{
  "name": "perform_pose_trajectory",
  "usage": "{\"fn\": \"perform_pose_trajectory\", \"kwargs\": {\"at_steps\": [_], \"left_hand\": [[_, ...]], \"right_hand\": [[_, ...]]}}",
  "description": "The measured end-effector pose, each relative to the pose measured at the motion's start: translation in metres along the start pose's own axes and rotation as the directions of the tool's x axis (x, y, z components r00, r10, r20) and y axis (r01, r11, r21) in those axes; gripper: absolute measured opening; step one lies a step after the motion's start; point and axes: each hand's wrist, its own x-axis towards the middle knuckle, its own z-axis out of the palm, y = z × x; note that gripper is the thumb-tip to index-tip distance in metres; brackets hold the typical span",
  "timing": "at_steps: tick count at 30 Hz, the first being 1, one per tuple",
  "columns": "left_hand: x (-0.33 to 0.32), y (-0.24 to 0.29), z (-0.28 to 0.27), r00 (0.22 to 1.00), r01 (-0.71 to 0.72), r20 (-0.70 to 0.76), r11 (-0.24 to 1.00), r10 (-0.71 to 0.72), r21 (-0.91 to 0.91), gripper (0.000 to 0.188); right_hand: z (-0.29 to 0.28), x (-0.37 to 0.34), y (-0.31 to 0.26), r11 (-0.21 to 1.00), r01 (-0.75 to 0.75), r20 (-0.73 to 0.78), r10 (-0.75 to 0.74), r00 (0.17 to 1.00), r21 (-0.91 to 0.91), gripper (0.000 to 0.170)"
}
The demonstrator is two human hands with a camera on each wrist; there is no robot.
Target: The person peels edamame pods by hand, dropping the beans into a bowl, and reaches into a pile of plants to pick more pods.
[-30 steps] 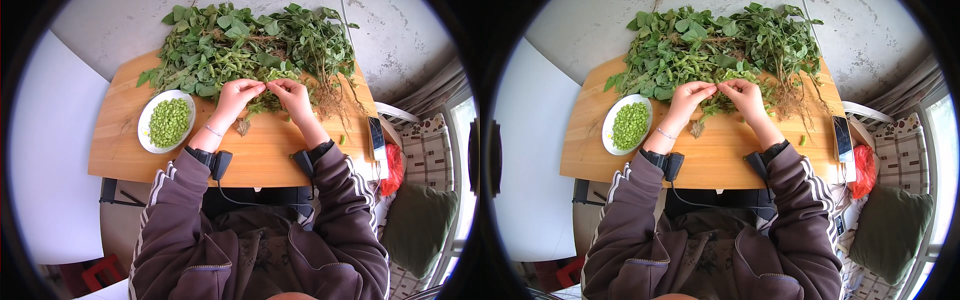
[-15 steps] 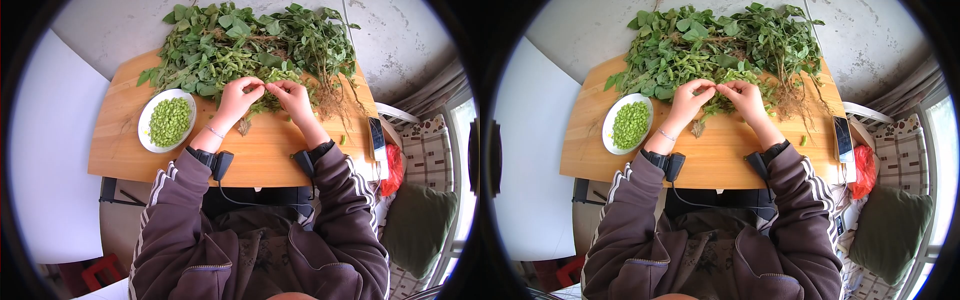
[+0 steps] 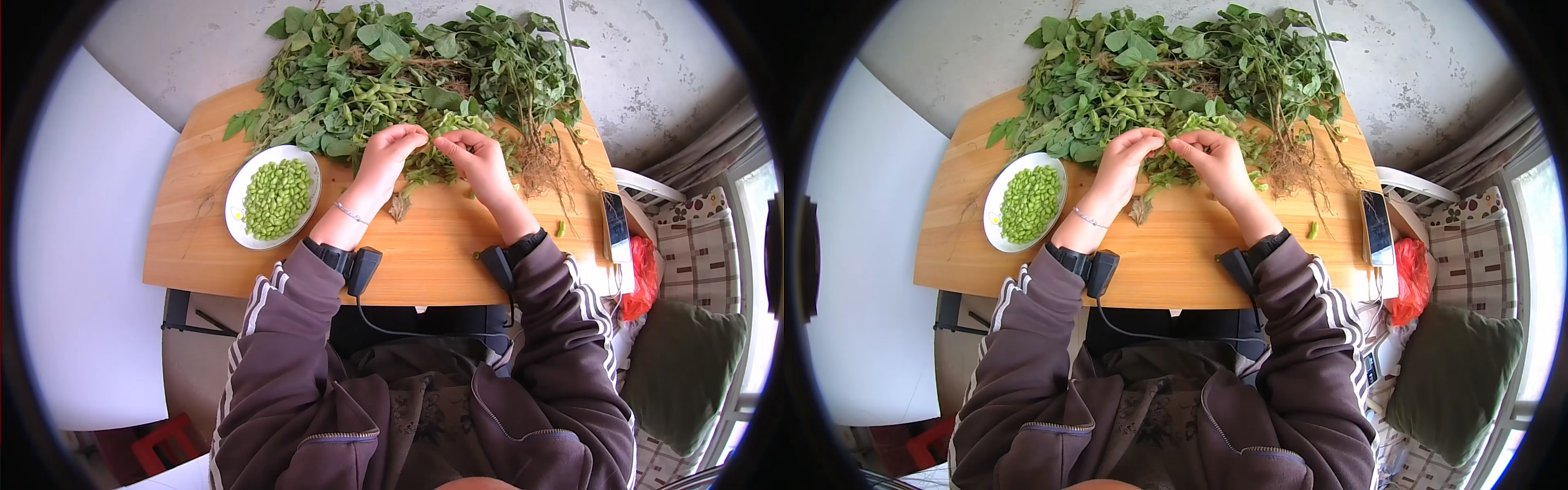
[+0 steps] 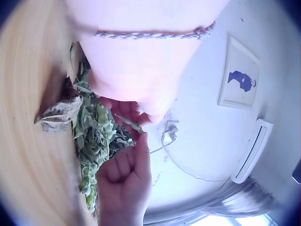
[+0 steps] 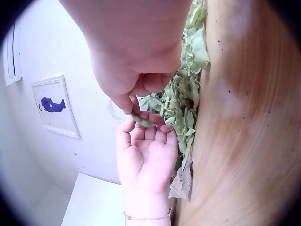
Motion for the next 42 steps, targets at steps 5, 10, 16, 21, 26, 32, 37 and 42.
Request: {"fn": "perform_pose_trajectory", "kwargs": {"at_steps": [5, 10, 16, 21, 26, 32, 37, 42], "left_hand": [[0.005, -0.005, -0.010, 0.995, 0.083, -0.037, 0.982, -0.091, -0.171, 0.016], [0.002, 0.010, -0.005, 0.992, 0.006, -0.126, 0.991, -0.023, -0.131, 0.020], [0.001, 0.008, -0.002, 0.983, -0.127, -0.110, 0.978, 0.147, 0.168, 0.020], [0.003, 0.002, -0.002, 0.981, -0.127, -0.106, 0.953, 0.162, 0.273, 0.022], [0.000, 0.006, 0.005, 0.965, -0.172, -0.114, 0.898, 0.236, 0.406, 0.021], [-0.004, 0.008, 0.007, 0.984, -0.168, 0.006, 0.916, 0.178, 0.364, 0.025], [-0.006, 0.014, 0.011, 0.992, -0.121, 0.058, 0.969, 0.111, 0.217, 0.027], [-0.007, 0.019, 0.010, 0.998, -0.050, 0.057, 0.986, 0.041, 0.162, 0.028]], "right_hand": [[-0.001, 0.002, 0.008, 0.999, 0.050, 0.018, -0.050, 0.999, 0.016, 0.022], [0.003, -0.002, 0.000, 0.992, -0.004, -0.009, 0.005, 1.000, 0.127, 0.021], [-0.001, 0.004, 0.005, 0.977, -0.047, -0.107, 0.071, 0.992, 0.209, 0.020], [-0.001, 0.006, 0.007, 0.981, -0.057, -0.157, 0.087, 0.984, 0.187, 0.020], [0.001, 0.007, 0.011, 0.994, -0.023, -0.217, 0.046, 0.975, 0.109, 0.022], [0.000, 0.004, 0.007, 0.972, -0.074, -0.082, 0.094, 0.992, 0.224, 0.026], [-0.004, 0.003, 0.006, 0.962, -0.084, -0.036, 0.097, 0.995, 0.260, 0.024], [-0.008, 0.007, 0.013, 0.886, -0.153, 0.089, 0.126, 0.988, 0.438, 0.020]]}}
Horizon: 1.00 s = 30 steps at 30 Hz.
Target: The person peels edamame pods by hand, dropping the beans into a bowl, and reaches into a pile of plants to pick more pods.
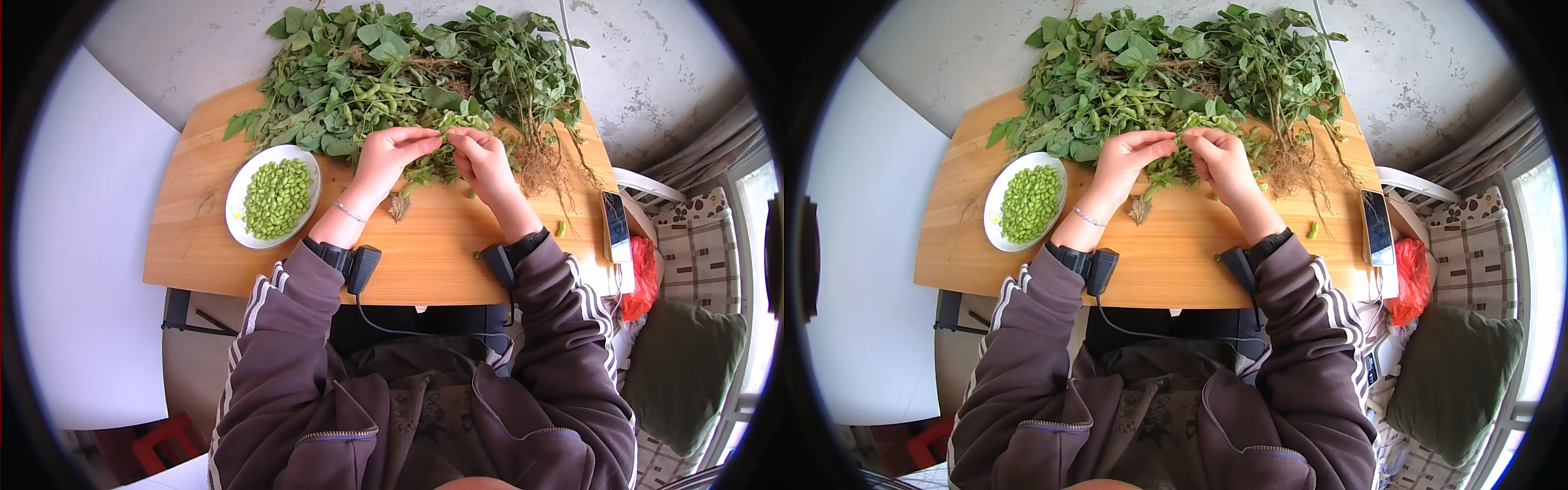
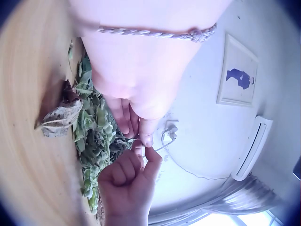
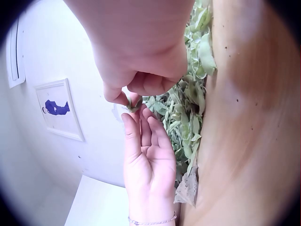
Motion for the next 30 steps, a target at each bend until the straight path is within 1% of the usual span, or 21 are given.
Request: {"fn": "perform_pose_trajectory", "kwargs": {"at_steps": [2, 5, 8, 11, 14, 17, 20, 23, 26, 30], "left_hand": [[0.001, -0.001, -0.003, 0.999, 0.035, 0.014, 0.998, -0.034, -0.045, 0.028], [0.002, -0.005, -0.004, 0.998, 0.054, 0.032, 0.983, -0.049, -0.175, 0.027], [0.002, -0.006, -0.004, 0.998, 0.054, 0.028, 0.983, -0.050, -0.178, 0.027], [0.002, -0.004, -0.003, 0.999, 0.052, 0.023, 0.986, -0.048, -0.161, 0.027], [0.002, -0.004, -0.002, 1.000, 0.020, 0.020, 0.989, -0.017, -0.144, 0.027], [0.004, -0.009, 0.000, 0.999, -0.054, -0.008, 0.997, 0.054, -0.063, 0.026], [0.006, -0.014, 0.001, 0.993, -0.120, -0.012, 0.993, 0.120, 0.021, 0.024], [0.006, -0.016, 0.002, 0.985, -0.171, -0.008, 0.980, 0.173, 0.105, 0.022], [0.006, -0.014, 0.002, 0.981, -0.189, -0.021, 0.972, 0.194, 0.141, 0.020], [0.008, -0.018, -0.001, 0.986, -0.162, -0.009, 0.980, 0.164, 0.119, 0.019]], "right_hand": [[0.004, -0.002, -0.002, 0.996, -0.035, 0.035, 0.032, 0.999, 0.078, 0.015], [0.004, -0.003, -0.004, 0.993, -0.028, 0.070, 0.021, 0.997, 0.113, 0.012], [0.002, -0.002, -0.002, 0.990, -0.036, 0.079, 0.025, 0.997, 0.137, 0.011], [0.002, -0.002, -0.002, 0.989, -0.042, 0.084, 0.030, 0.996, 0.144, 0.012], [0.002, -0.001, -0.001, 0.989, -0.038, 0.080, 0.027, 0.996, 0.144, 0.012], [0.001, -0.001, 0.000, 0.989, -0.032, 0.071, 0.022, 0.997, 0.147, 0.019], [0.003, -0.001, -0.001, 0.992, -0.039, 0.060, 0.031, 0.998, 0.124, 0.014], [0.002, 0.000, 0.001, 0.994, -0.033, 0.058, 0.028, 0.998, 0.100, 0.015], [0.003, -0.001, 0.001, 0.991, -0.025, 0.063, 0.017, 0.998, 0.128, 0.019], [0.004, -0.001, 0.002, 0.993, -0.027, 0.061, 0.021, 0.998, 0.112, 0.019]]}}
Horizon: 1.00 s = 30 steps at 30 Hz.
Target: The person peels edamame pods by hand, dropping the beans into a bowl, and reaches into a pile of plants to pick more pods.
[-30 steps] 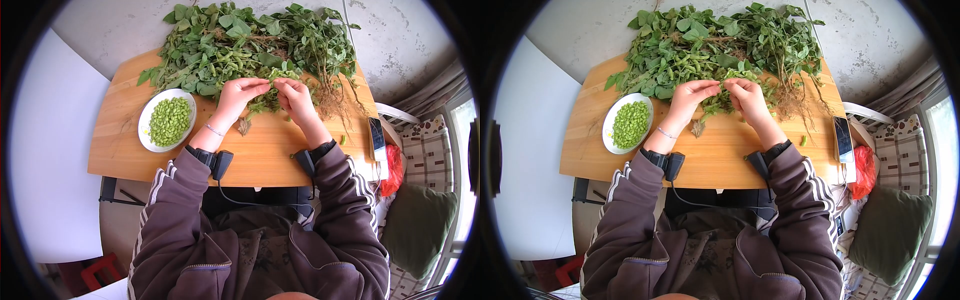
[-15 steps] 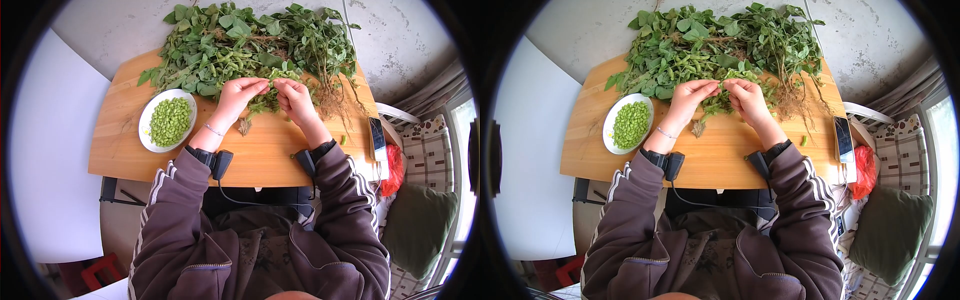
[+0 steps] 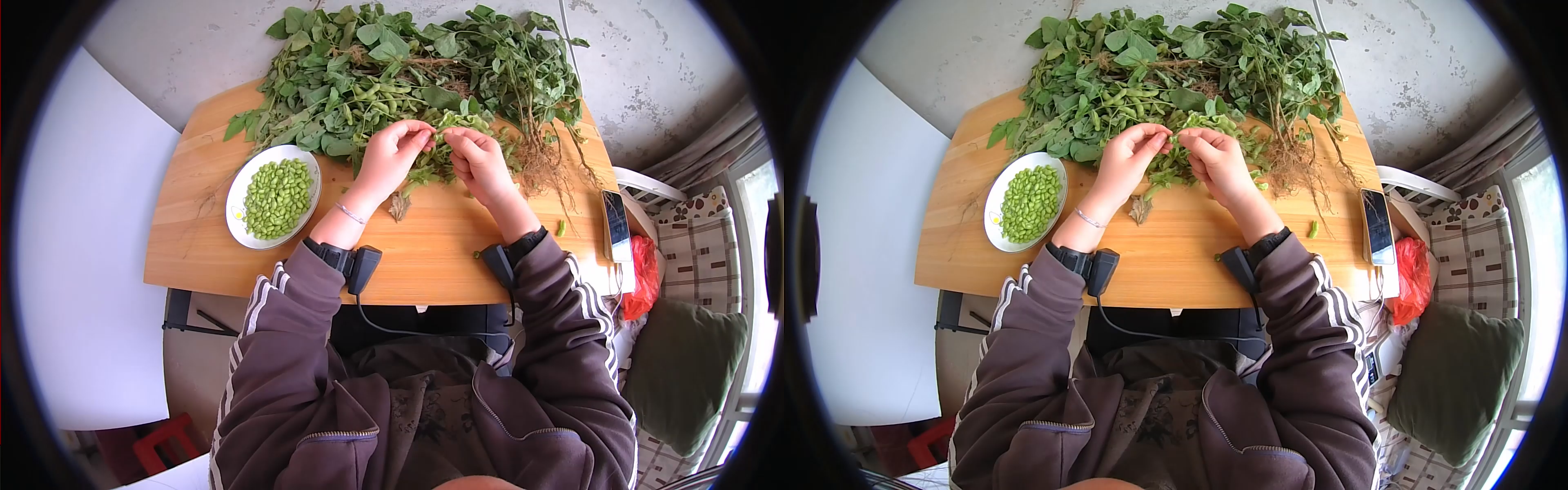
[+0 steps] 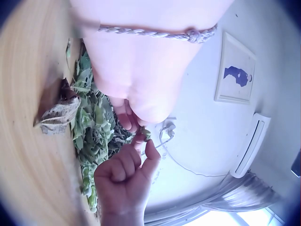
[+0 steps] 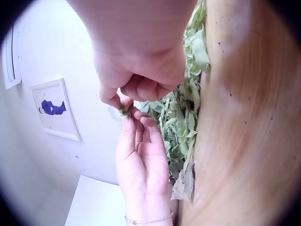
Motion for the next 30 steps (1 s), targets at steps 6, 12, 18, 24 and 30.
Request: {"fn": "perform_pose_trajectory", "kwargs": {"at_steps": [6, 12, 18, 24, 30], "left_hand": [[0.000, -0.001, 0.000, 0.994, 0.103, -0.005, 0.984, -0.105, -0.145, 0.021], [0.000, -0.001, 0.000, 0.989, 0.147, 0.008, 0.961, -0.149, -0.234, 0.021], [0.001, -0.004, -0.005, 0.977, 0.181, -0.041, 0.914, -0.210, -0.363, 0.023], [0.003, -0.006, -0.017, 0.969, 0.136, -0.184, 0.976, -0.167, -0.169, 0.021], [0.003, -0.003, -0.001, 0.959, -0.061, -0.277, 0.998, 0.063, 0.015, 0.024]], "right_hand": [[-0.001, 0.002, 0.000, 1.000, 0.000, -0.041, 0.001, 0.999, 0.023, 0.018], [-0.002, 0.002, 0.000, 0.999, 0.027, -0.067, -0.025, 0.997, 0.039, 0.017], [-0.009, 0.006, -0.001, 0.985, 0.078, -0.167, -0.052, 0.985, 0.151, 0.012], [-0.014, 0.008, -0.002, 0.983, 0.102, -0.190, -0.073, 0.979, 0.152, 0.010], [-0.010, 0.008, 0.000, 0.993, 0.116, -0.205, -0.107, 0.973, 0.031, 0.015]]}}
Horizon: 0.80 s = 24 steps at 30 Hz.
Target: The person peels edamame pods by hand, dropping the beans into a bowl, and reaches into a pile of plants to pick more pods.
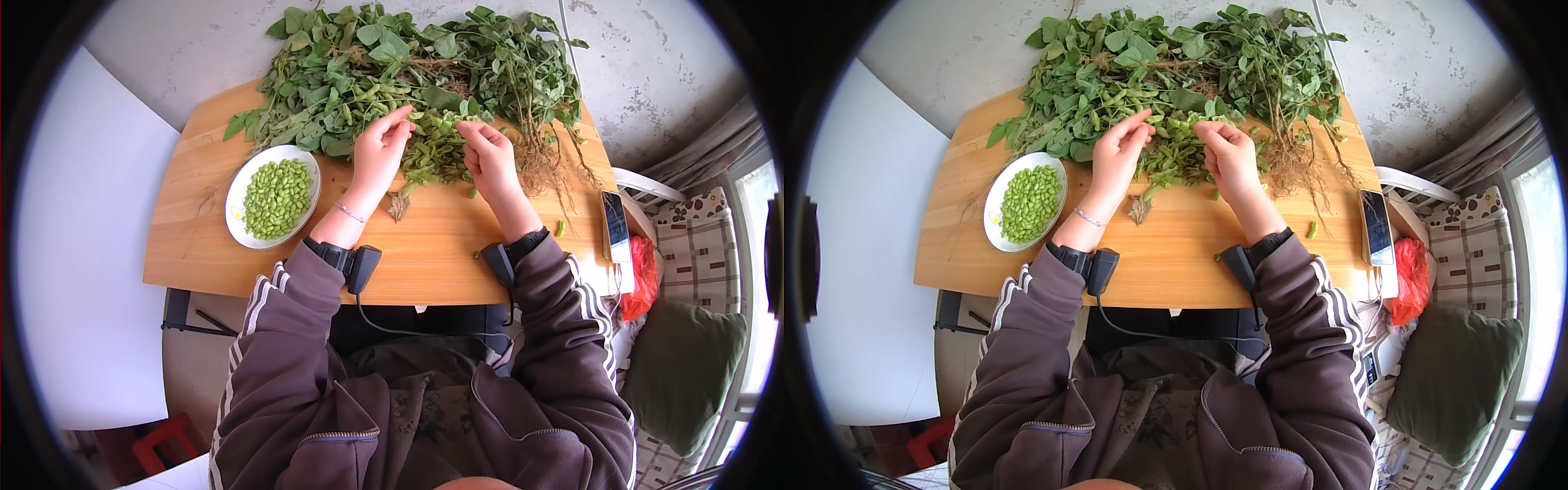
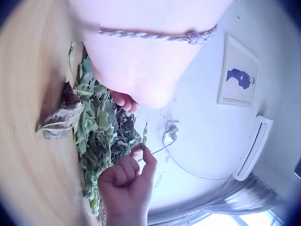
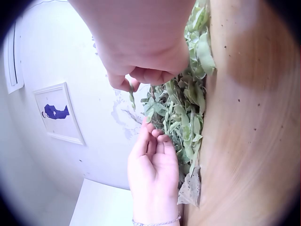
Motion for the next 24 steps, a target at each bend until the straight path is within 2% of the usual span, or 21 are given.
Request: {"fn": "perform_pose_trajectory", "kwargs": {"at_steps": [3, 6, 9, 12, 13, 14, 15, 18, 21, 24], "left_hand": [[0.001, 0.003, -0.004, 0.999, -0.033, 0.034, 0.994, 0.030, 0.103, 0.024], [-0.001, 0.004, -0.005, 0.995, 0.080, 0.047, 0.990, -0.086, 0.119, 0.027], [0.000, 0.004, -0.004, 0.999, -0.052, 0.022, 0.981, 0.049, 0.187, 0.024], [0.000, 0.013, -0.003, 0.977, -0.206, 0.038, 0.890, 0.209, 0.407, 0.026], [0.000, 0.011, -0.002, 0.993, -0.117, 0.058, 0.970, 0.107, 0.214, 0.027], [-0.001, 0.009, 0.000, 0.995, -0.011, 0.098, 1.000, 0.010, 0.015, 0.028], [-0.001, 0.008, 0.001, 0.985, 0.105, 0.156, 0.978, -0.077, -0.180, 0.030], [-0.001, 0.010, -0.006, 0.921, 0.282, 0.306, 0.955, -0.242, -0.092, 0.031], [-0.002, 0.008, -0.005, 0.909, 0.341, 0.333, 0.906, -0.250, -0.252, 0.031], [-0.003, 0.008, -0.004, 0.912, 0.331, 0.332, 0.909, -0.240, -0.252, 0.028]], "right_hand": [[-0.001, 0.001, 0.001, 0.998, 0.008, -0.004, -0.008, 1.000, -0.068, 0.016], [0.004, -0.003, -0.001, 0.991, 0.003, -0.005, -0.004, 1.000, -0.134, 0.017], [0.007, -0.005, -0.002, 0.976, -0.005, 0.006, 0.007, 1.000, -0.217, 0.017], [0.008, -0.006, -0.002, 0.962, -0.010, 0.028, 0.019, 0.999, -0.273, 0.018], [0.007, -0.005, -0.001, 0.962, -0.011, 0.034, 0.021, 0.999, -0.272, 0.019], [0.007, -0.005, 0.000, 0.962, -0.011, 0.040, 0.023, 0.999, -0.271, 0.019], [0.007, -0.005, 0.000, 0.961, -0.012, 0.054, 0.028, 0.998, -0.276, 0.020], [0.006, -0.006, -0.001, 0.958, -0.009, 0.072, 0.031, 0.997, -0.286, 0.022], [0.010, -0.007, -0.002, 0.950, 0.030, 0.044, -0.018, 0.999, -0.311, 0.022], [0.011, -0.007, -0.003, 0.902, 0.121, 0.028, -0.120, 0.992, -0.415, 0.021]]}}
